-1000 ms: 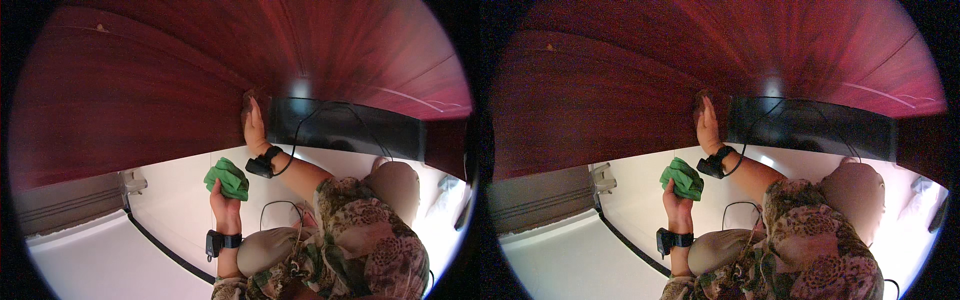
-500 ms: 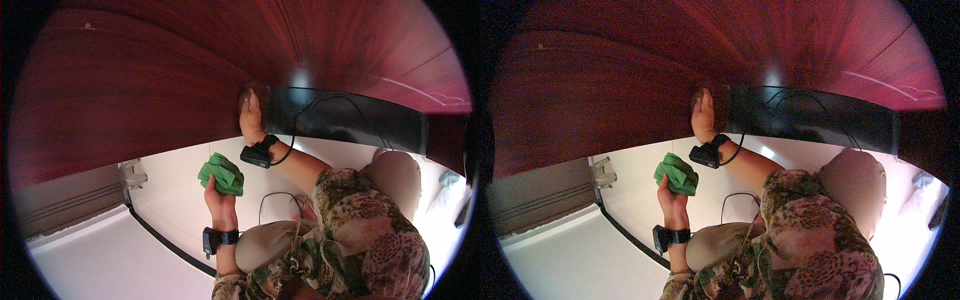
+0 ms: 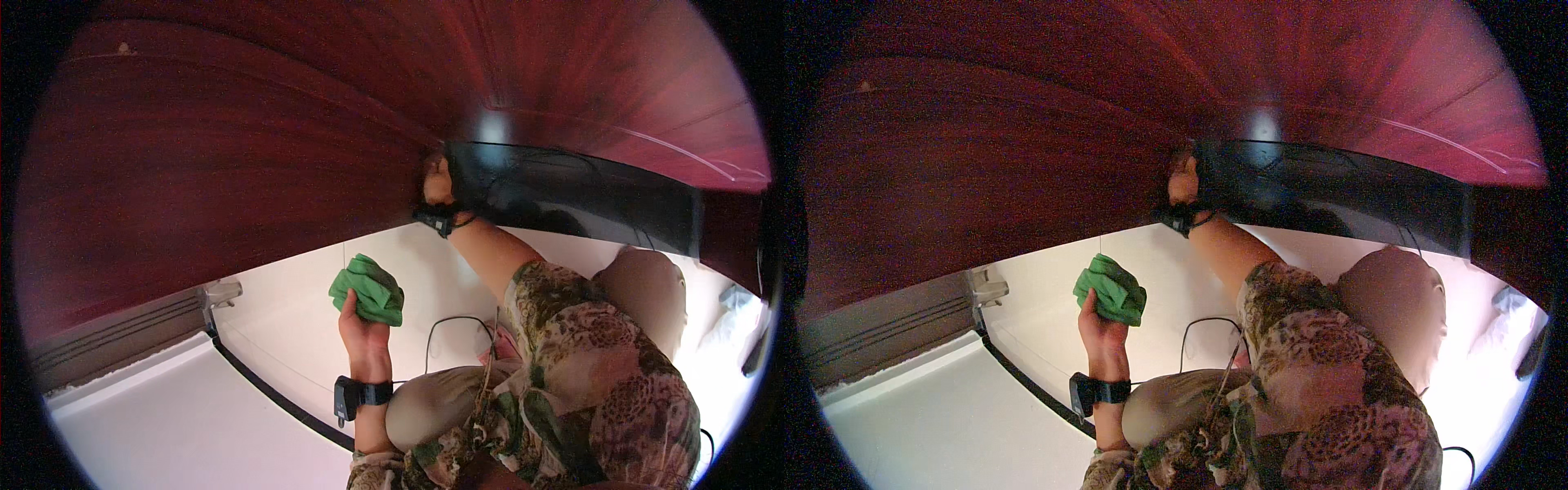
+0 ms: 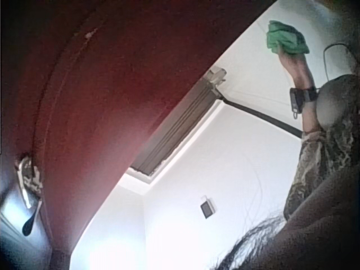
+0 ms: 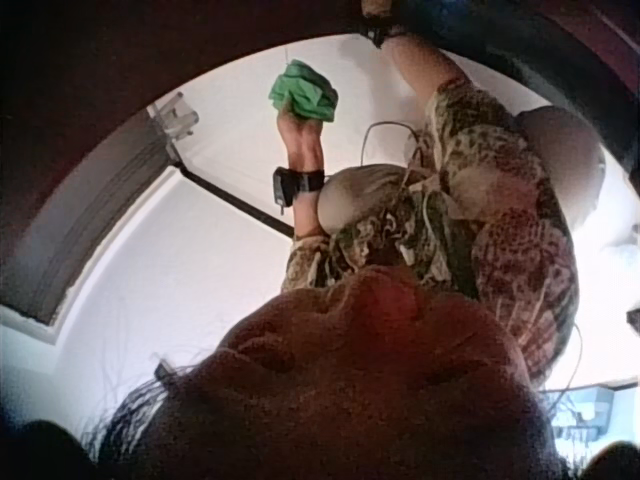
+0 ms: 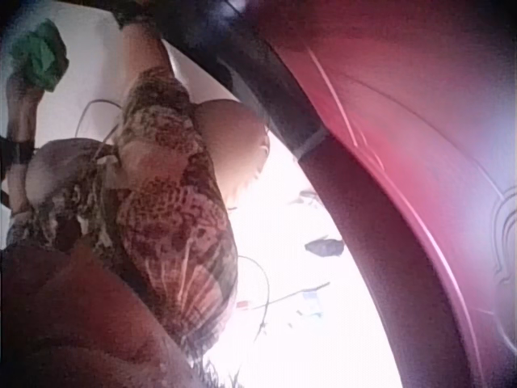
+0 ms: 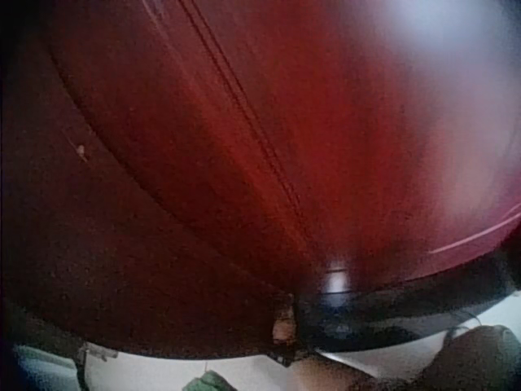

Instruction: Clean the surface of a wooden door using two different colored cloths.

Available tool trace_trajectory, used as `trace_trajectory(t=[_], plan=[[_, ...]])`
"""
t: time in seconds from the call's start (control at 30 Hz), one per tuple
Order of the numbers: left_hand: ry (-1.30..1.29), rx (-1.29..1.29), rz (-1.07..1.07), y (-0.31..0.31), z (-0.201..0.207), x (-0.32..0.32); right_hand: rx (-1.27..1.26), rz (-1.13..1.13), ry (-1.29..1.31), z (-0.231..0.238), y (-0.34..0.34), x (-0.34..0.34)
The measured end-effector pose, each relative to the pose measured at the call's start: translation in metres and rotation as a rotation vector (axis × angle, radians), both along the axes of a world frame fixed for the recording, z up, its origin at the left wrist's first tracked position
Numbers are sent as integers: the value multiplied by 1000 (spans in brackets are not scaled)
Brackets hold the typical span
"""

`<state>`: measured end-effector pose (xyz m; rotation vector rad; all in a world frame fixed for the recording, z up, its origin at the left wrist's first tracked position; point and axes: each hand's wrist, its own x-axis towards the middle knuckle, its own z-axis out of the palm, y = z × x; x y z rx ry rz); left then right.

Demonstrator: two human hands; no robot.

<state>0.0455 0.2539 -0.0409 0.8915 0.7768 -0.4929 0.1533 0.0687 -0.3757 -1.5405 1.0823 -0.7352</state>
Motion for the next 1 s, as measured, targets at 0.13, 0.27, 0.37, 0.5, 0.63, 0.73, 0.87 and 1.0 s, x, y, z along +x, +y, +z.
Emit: trace_trajectory(t=[0.13,0.27,0.37,0.5,0.63,0.73,0.87,1.0], plan=[[-38,46,69,26,19,2,224,59,62,36,38,14],[-55,67,90,34,24,3,419,61,124,126,45,17],[-65,33,68,31,18,3,478,126,101,210,42,11],[-57,68,63,30,20,4,131,340,-434,311,68,-10],[-51,72,46,27,19,4,-184,404,-502,332,52,-13],[-90,22,7,31,14,2,-253,327,-443,304,37,-7],[-50,54,39,23,17,2,-133,303,-361,262,26,-2],[-67,44,36,41,17,3,-17,210,-273,224,43,11]])
